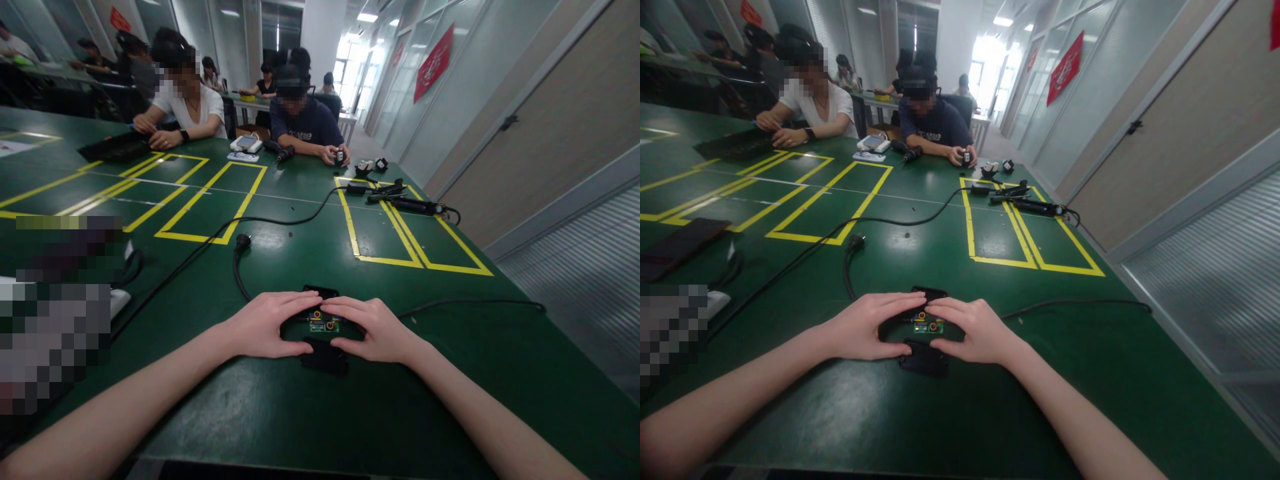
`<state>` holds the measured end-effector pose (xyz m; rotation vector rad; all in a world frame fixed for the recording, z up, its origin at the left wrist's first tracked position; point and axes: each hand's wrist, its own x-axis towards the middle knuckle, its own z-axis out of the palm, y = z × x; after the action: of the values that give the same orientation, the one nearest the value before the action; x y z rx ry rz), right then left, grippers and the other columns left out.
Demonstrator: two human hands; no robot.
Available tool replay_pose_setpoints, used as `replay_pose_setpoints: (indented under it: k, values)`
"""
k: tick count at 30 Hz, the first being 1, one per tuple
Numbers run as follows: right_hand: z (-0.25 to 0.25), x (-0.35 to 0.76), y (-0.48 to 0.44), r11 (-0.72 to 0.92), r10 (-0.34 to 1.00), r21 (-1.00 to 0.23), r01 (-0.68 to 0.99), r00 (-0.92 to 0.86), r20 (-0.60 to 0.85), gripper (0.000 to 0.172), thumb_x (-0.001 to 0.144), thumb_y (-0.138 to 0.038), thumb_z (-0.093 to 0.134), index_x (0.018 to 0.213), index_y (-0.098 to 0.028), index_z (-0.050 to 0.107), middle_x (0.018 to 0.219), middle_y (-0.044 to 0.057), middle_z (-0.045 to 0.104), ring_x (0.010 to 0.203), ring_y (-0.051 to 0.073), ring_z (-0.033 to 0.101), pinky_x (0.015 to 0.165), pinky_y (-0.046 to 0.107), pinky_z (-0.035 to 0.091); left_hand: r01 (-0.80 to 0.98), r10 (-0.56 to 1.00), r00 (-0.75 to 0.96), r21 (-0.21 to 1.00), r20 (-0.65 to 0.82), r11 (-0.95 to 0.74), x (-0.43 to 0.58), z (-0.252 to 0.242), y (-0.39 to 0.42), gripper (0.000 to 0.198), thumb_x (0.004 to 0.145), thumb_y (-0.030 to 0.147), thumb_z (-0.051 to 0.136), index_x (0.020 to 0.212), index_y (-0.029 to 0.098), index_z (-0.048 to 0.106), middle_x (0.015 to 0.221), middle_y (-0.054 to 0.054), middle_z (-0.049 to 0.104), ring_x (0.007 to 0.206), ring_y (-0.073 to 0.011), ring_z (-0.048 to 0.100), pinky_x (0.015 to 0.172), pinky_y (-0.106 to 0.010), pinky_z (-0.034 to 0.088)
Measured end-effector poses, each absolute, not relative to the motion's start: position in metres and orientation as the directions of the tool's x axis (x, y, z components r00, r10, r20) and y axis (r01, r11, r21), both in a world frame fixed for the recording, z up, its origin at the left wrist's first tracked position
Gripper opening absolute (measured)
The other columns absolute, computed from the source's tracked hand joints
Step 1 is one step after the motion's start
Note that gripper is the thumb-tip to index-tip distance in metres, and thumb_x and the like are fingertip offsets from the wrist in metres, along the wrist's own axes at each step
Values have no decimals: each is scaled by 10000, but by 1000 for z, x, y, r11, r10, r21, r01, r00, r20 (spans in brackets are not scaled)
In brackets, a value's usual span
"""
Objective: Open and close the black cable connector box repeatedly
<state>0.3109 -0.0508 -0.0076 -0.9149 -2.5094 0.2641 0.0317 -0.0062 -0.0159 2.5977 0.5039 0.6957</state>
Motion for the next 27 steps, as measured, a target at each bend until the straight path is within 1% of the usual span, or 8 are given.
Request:
replay_pose_setpoints:
  k: [3,8,11,14,17,20,22,27]
  values:
    - [-7,311,-51,760,649,-356,544,-667,367,517,869,-402,777,1314,-165,661,1268,143,749,1102,263,762,864,338,643,212,429,807,479,407,-852,31,-16,-7,762,873,425,812,1531,220,485,1454,-142,650,1294,-281,675,1098,-432,559]
    - [-12,309,-51,739,670,-446,505,-617,412,300,921,-243,712,1218,-207,705,1105,67,803,964,187,789,829,265,632,237,452,798,483,398,-843,32,-16,-7,606,906,412,775,1445,212,581,1345,-118,727,1162,-259,746,1038,-372,587]
    - [-14,308,-51,727,684,-457,512,-596,420,294,925,-218,707,1219,-209,713,1101,66,807,954,189,791,835,271,636,253,467,791,482,396,-839,33,-17,-7,555,915,403,765,1410,206,608,1301,-111,750,1106,-251,767,995,-357,604]
    - [-15,306,-51,706,707,-461,538,-577,410,298,925,-210,707,1222,-222,723,1117,63,809,977,200,793,870,295,641,257,469,786,477,403,-841,32,-18,-5,536,922,389,757,1402,199,615,1312,-114,745,1117,-254,763,996,-361,605]
    - [-15,304,-51,712,702,-442,546,-580,414,211,951,-203,685,1153,-218,744,1147,71,805,1035,212,785,902,318,641,265,479,780,480,403,-836,31,-19,-3,532,924,390,753,1405,207,618,1339,-112,731,1155,-256,749,1005,-361,603]
    - [-14,300,-51,732,681,-396,554,-602,417,126,984,-207,655,1051,-210,761,1202,87,788,1063,216,778,882,320,646,278,494,772,486,401,-829,29,-19,-1,525,924,388,752,1400,207,625,1319,-107,741,1151,-252,751,999,-352,606]
    - [-14,298,-51,733,681,-375,568,-608,409,127,992,-212,650,1029,-209,771,1219,90,781,1052,215,781,863,315,648,285,504,765,490,400,-823,28,-18,-1,509,924,376,750,1389,206,632,1296,-101,753,1131,-246,758,991,-343,607]
    - [-15,294,-48,732,679,-324,599,-605,416,167,1009,-227,633,1070,-216,788,1224,92,776,1033,215,783,841,308,647,310,527,759,500,382,-809,26,-15,1,488,913,347,748,1371,216,644,1283,-86,759,1112,-240,763,988,-342,606]
